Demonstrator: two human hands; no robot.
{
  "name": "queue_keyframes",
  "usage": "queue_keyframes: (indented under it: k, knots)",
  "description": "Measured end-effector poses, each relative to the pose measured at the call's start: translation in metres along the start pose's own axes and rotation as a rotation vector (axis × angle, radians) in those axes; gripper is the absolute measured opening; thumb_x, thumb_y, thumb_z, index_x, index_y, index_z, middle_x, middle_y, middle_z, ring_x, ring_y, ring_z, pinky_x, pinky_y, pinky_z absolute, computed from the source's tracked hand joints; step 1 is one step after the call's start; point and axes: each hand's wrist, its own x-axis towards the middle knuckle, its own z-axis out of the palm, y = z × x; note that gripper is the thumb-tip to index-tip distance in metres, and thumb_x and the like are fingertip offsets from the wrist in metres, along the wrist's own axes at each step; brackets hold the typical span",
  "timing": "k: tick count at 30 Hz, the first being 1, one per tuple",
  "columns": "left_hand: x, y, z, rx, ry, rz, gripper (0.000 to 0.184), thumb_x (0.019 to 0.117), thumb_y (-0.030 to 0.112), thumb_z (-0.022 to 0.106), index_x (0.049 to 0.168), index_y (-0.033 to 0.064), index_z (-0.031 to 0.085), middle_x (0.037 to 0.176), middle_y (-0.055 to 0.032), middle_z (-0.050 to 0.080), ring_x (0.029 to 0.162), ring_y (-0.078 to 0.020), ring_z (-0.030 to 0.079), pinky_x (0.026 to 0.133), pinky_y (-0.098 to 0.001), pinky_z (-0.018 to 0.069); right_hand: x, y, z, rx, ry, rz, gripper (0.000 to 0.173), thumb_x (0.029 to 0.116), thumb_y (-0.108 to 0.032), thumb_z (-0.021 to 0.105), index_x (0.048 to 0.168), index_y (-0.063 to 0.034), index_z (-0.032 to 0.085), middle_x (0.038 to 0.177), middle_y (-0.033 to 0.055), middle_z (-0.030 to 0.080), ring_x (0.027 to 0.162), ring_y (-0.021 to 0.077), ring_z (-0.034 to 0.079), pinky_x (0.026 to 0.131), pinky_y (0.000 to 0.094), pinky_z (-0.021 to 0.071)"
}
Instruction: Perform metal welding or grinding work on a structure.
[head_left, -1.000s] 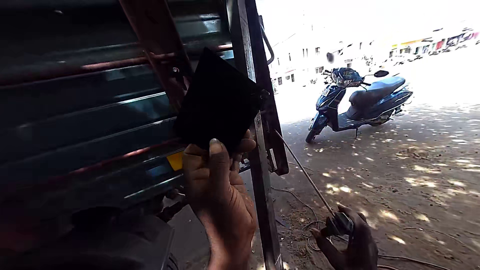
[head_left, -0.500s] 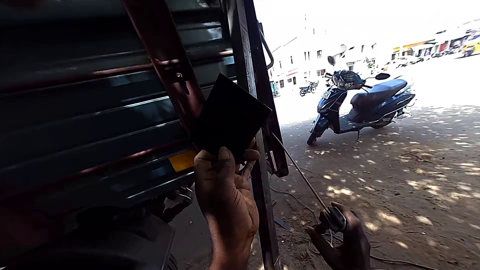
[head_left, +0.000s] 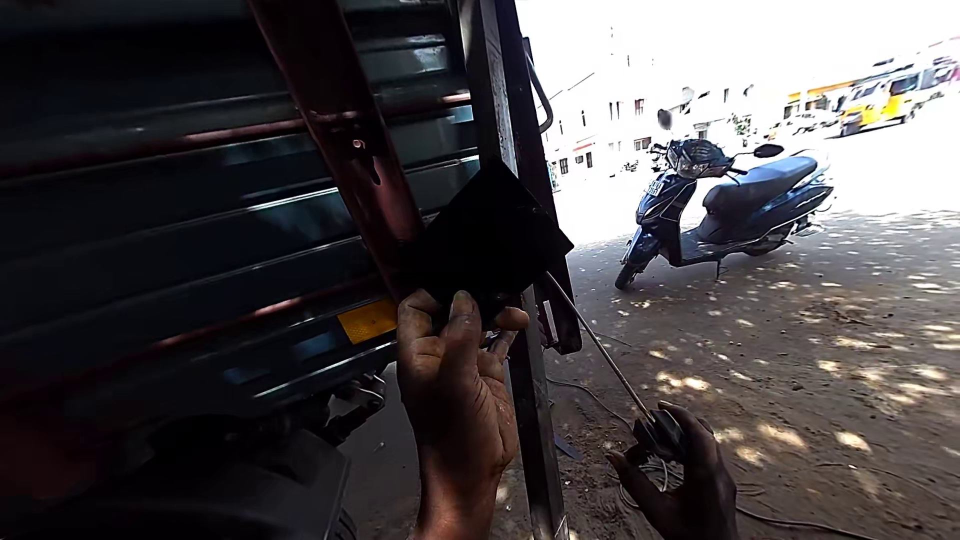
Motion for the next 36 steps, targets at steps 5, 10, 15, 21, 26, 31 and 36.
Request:
queue_keyframes:
  k: [5,10,15,21,26,31,36]
  knots:
    - [0.003,0.003,-0.003,0.071,-0.072,0.002,0.020,0.1079,0.013,0.049,0.127,0.0103,0.053,0.117,-0.0152,0.062,0.093,-0.0306,0.071,0.084,-0.0534,0.0623,0.000,0.000,0.004,-0.002,0.003,-0.006,0.083,0.0734,-0.059,0.084,0.134,-0.0087,0.058,0.113,0.0115,0.067,0.101,0.0189,0.065,0.084,0.0401,0.0578]
    - [0.002,0.005,-0.007,0.158,-0.178,0.001,0.022,0.1055,0.007,0.051,0.126,0.0064,0.057,0.113,-0.0147,0.065,0.086,-0.0263,0.071,0.076,-0.0422,0.0644,0.000,0.001,0.005,0.015,0.013,-0.021,0.081,0.0758,-0.056,0.084,0.135,-0.0070,0.057,0.115,0.0128,0.067,0.101,0.0204,0.066,0.085,0.0414,0.0581]
    - [0.004,0.004,-0.011,0.169,-0.237,0.016,0.022,0.1039,0.007,0.054,0.125,0.0030,0.060,0.109,-0.0172,0.066,0.082,-0.0269,0.071,0.072,-0.0435,0.0644,0.000,0.003,0.008,-0.011,0.011,0.005,0.084,0.0748,-0.060,0.082,0.134,-0.0052,0.059,0.115,0.0132,0.067,0.102,0.0209,0.066,0.085,0.0412,0.0586]
    - [0.004,0.003,-0.013,0.188,-0.223,0.012,0.024,0.1036,0.007,0.053,0.126,0.0029,0.061,0.112,-0.0176,0.067,0.086,-0.0274,0.072,0.072,-0.0437,0.0645,-0.001,0.006,0.008,0.060,0.012,-0.028,0.082,0.0765,-0.054,0.085,0.136,-0.0069,0.056,0.117,0.0137,0.065,0.103,0.0225,0.065,0.085,0.0425,0.0588]
    - [0.004,0.002,-0.012,0.162,-0.205,0.009,0.023,0.1040,0.005,0.053,0.125,0.0034,0.062,0.111,-0.0168,0.067,0.085,-0.0257,0.072,0.071,-0.0411,0.0646,-0.001,0.006,0.007,0.055,0.017,-0.029,0.081,0.0771,-0.053,0.084,0.137,-0.0064,0.056,0.117,0.0141,0.065,0.104,0.0235,0.065,0.086,0.0426,0.0586]
    - [0.003,0.002,-0.012,0.177,-0.199,-0.002,0.023,0.1035,0.006,0.053,0.125,0.0042,0.062,0.110,-0.0165,0.067,0.082,-0.0255,0.071,0.069,-0.0402,0.0640,-0.001,0.005,0.008,0.069,-0.008,-0.006,0.081,0.0767,-0.055,0.084,0.137,-0.0077,0.056,0.115,0.0127,0.066,0.102,0.0215,0.065,0.086,0.0419,0.0585]
    - [0.003,0.003,-0.011,0.168,-0.211,-0.003,0.022,0.1042,0.005,0.053,0.124,0.0027,0.062,0.107,-0.0170,0.067,0.079,-0.0244,0.071,0.068,-0.0384,0.0640,-0.002,0.004,0.007,0.059,-0.015,0.026,0.082,0.0756,-0.058,0.083,0.135,-0.0082,0.057,0.116,0.0129,0.066,0.103,0.0212,0.066,0.085,0.0429,0.0587]
